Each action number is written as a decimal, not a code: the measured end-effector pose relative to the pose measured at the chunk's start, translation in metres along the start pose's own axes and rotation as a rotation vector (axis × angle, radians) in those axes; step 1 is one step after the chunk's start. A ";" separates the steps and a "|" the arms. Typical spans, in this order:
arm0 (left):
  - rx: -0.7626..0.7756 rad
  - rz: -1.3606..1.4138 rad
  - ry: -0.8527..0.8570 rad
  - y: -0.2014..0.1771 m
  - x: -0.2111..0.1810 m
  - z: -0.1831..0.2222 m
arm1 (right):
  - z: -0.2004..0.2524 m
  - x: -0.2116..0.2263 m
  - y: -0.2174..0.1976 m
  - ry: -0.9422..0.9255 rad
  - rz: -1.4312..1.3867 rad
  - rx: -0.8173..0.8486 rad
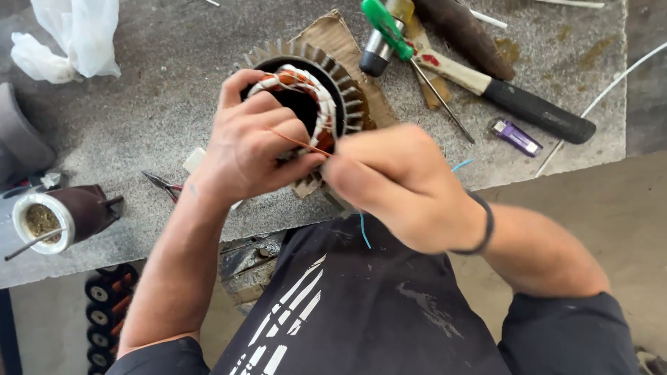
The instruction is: Sealing the ends of copper wires on an electric motor stator using a lighter and manual manipulation.
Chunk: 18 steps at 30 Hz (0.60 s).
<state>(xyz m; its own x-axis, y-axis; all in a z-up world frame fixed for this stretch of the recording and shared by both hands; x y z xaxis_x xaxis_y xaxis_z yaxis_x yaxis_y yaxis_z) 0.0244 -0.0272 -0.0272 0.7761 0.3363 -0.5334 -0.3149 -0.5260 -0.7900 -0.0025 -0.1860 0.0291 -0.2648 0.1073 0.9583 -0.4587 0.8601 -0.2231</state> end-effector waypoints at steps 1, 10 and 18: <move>0.005 -0.071 0.019 0.001 -0.006 -0.002 | 0.015 -0.009 -0.003 0.057 0.046 -0.007; -0.010 -0.077 0.002 0.007 -0.001 0.004 | 0.019 0.000 -0.003 0.025 -0.002 -0.087; -0.094 -0.066 -0.007 0.006 -0.004 0.008 | -0.004 0.025 -0.005 -0.067 0.153 -0.017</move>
<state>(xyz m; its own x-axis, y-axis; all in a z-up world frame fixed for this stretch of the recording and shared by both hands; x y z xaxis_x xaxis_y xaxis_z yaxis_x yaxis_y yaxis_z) 0.0154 -0.0252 -0.0322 0.7896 0.3781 -0.4832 -0.2099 -0.5736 -0.7918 -0.0034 -0.1855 0.0552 -0.3868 0.2044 0.8992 -0.3942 0.8449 -0.3616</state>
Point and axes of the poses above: each hand's wrist, its own z-axis away from the middle knuckle, its own y-axis out of the palm, x = y × z, the point moved 6 cm from there along -z, towards the middle knuckle, and after that the axes turned 12 degrees about z, right-handed, at the moved point
